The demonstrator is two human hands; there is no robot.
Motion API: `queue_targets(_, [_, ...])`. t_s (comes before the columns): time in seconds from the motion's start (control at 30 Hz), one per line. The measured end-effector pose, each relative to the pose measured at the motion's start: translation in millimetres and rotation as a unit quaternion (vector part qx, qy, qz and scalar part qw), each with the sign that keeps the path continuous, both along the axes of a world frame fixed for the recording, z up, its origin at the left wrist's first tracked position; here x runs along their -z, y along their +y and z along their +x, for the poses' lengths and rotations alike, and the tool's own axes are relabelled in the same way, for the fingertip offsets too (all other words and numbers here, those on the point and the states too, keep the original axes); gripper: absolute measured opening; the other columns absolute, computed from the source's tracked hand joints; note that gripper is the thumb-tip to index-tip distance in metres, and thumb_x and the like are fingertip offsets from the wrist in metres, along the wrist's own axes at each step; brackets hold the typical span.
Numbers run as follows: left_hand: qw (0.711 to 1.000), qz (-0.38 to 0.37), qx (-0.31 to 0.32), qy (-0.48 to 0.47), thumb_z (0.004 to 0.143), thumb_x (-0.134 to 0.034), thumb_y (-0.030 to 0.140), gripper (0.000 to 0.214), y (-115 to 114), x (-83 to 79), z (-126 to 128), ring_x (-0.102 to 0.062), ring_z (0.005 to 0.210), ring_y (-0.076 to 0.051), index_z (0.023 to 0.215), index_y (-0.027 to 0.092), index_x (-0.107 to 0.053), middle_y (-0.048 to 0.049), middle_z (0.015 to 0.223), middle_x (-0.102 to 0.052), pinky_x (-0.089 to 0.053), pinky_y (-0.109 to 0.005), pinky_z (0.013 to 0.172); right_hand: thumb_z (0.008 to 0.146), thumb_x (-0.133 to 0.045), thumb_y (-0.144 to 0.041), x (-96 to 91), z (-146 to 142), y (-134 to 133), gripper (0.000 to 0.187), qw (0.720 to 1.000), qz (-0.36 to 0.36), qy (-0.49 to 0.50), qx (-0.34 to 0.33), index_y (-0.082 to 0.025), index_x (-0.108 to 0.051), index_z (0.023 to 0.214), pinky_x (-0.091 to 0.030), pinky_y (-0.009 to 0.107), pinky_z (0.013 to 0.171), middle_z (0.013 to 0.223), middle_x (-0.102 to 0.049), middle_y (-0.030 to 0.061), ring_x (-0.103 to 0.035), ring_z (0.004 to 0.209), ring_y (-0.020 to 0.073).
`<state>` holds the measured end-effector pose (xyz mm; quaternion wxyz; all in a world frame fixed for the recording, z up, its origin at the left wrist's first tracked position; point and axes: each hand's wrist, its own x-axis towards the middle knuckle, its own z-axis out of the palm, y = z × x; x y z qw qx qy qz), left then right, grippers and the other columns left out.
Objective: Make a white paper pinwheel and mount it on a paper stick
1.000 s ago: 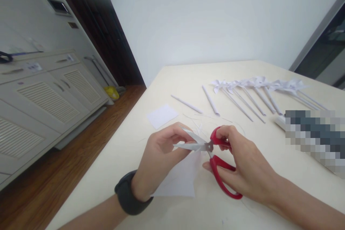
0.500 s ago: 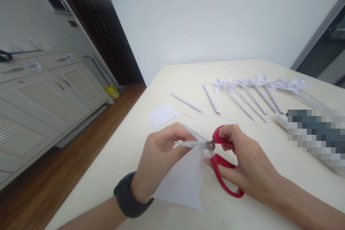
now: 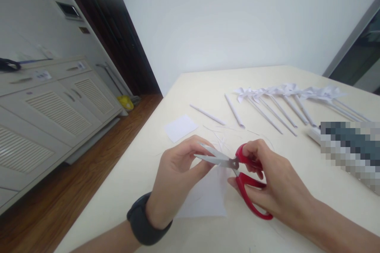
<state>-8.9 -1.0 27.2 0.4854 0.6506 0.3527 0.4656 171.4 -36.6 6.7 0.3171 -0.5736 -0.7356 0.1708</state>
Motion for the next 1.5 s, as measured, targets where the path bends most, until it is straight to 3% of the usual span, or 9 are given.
queue_targets(0.23, [1.000, -0.015, 0.004, 0.002, 0.070, -0.066, 0.018, 0.005, -1, 1.4, -2, -0.055, 0.070, -0.016, 0.066, 0.016, -0.063, -0.0034, 0.071, -0.059, -0.042, -0.022, 0.054, 0.068, -0.061, -0.026, 0.6, 0, -3, 0.032, 1.000, 0.025, 0.010, -0.014, -0.024, -0.037, 0.090, -0.044, 0.034, 0.064, 0.084, -0.055, 0.0008, -0.053, 0.066, 0.0159])
queue_targets(0.83, [0.999, 0.005, -0.019, 0.041, 0.071, -0.065, 0.020, 0.007, -2, 1.5, -4, -0.055, 0.069, -0.016, 0.065, 0.017, -0.062, -0.0031, 0.070, -0.060, -0.039, -0.023, 0.055, 0.068, -0.061, -0.025, -1.8, -2, -2, 0.031, 0.999, 0.040, -0.015, -0.016, -0.024, -0.037, 0.088, -0.044, 0.032, 0.059, 0.083, -0.053, 0.0006, -0.052, 0.065, 0.0155])
queue_targets(1.07, [0.999, 0.022, -0.016, 0.043, 0.074, -0.062, 0.017, 0.006, -3, 2.3, -3, -0.055, 0.071, -0.015, 0.067, 0.018, -0.062, -0.0018, 0.072, -0.060, -0.039, -0.023, 0.058, 0.066, -0.061, -0.021, -0.4, -1, -3, 0.033, 1.000, 0.004, -0.009, -0.005, -0.024, -0.036, 0.088, -0.044, 0.031, 0.060, 0.079, -0.055, -0.0013, -0.053, 0.064, 0.0156])
queue_targets(1.2, [0.999, 0.023, -0.013, 0.025, 0.073, -0.062, 0.016, 0.007, -2, 2.2, -3, -0.055, 0.070, -0.015, 0.067, 0.018, -0.063, -0.0021, 0.072, -0.061, -0.040, -0.024, 0.060, 0.067, -0.062, -0.021, -1.3, -2, -3, 0.031, 1.000, -0.012, -0.012, -0.004, -0.025, -0.036, 0.084, -0.040, 0.026, 0.052, 0.070, -0.052, -0.0045, -0.048, 0.056, 0.0126])
queue_targets(1.33, [1.000, 0.018, -0.002, 0.007, 0.073, -0.063, 0.016, 0.004, -1, 2.9, -3, -0.056, 0.072, -0.015, 0.069, 0.018, -0.063, -0.0023, 0.074, -0.061, -0.042, -0.024, 0.063, 0.071, -0.062, -0.031, -4.5, 1, 1, 0.030, 0.999, -0.030, 0.036, 0.007, -0.025, -0.034, 0.079, -0.034, 0.022, 0.046, 0.060, -0.046, -0.0074, -0.040, 0.049, 0.0104])
queue_targets(1.5, [0.999, 0.038, 0.019, -0.002, 0.076, -0.060, 0.014, 0.008, 2, 3.4, -3, -0.057, 0.075, -0.014, 0.069, 0.017, -0.061, -0.0025, 0.076, -0.062, -0.043, -0.024, 0.064, 0.074, -0.061, -0.032, -8.6, 7, 8, 0.029, 0.995, -0.025, 0.096, 0.029, -0.025, -0.033, 0.078, -0.037, 0.022, 0.050, 0.063, -0.048, -0.0073, -0.042, 0.053, 0.0102])
